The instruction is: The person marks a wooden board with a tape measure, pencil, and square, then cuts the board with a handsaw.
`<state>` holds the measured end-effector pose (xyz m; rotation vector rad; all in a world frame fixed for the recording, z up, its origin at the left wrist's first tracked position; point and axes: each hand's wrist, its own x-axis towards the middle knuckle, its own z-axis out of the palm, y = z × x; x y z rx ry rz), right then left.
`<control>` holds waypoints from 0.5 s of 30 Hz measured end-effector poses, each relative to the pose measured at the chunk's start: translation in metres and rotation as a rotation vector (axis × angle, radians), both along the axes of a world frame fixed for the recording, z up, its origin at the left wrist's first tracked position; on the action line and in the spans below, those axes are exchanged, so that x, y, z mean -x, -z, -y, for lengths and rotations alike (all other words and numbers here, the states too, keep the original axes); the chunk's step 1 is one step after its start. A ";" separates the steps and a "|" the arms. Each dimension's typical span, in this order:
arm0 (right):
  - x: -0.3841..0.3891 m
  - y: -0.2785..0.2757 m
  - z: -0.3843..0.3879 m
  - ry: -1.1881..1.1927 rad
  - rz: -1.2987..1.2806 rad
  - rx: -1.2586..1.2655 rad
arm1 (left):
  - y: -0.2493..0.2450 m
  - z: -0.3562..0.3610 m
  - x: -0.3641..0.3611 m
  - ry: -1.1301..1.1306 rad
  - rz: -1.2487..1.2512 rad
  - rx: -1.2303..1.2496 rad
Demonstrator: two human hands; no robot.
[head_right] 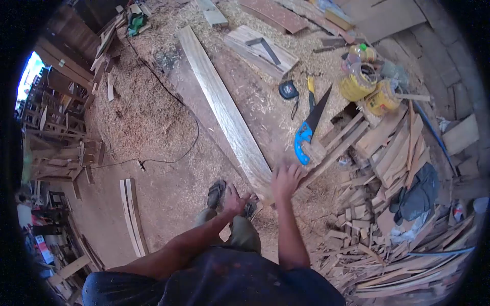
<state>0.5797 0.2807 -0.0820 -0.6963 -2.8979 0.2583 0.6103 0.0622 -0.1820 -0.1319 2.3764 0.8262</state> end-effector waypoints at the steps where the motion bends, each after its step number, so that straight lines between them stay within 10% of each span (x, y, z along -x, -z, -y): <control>1: -0.022 0.000 0.020 -0.024 0.071 0.063 | -0.032 0.008 0.012 -0.024 0.315 -0.227; 5: -0.081 0.022 0.078 0.043 -0.030 0.210 | -0.033 -0.022 0.002 -0.571 0.769 -0.863; 9: -0.076 -0.008 0.085 0.008 0.206 0.350 | -0.065 -0.002 0.005 -0.787 0.717 -0.804; 15: -0.076 -0.038 0.110 -0.127 0.098 1.583 | -0.156 0.099 0.019 -0.365 0.628 -0.827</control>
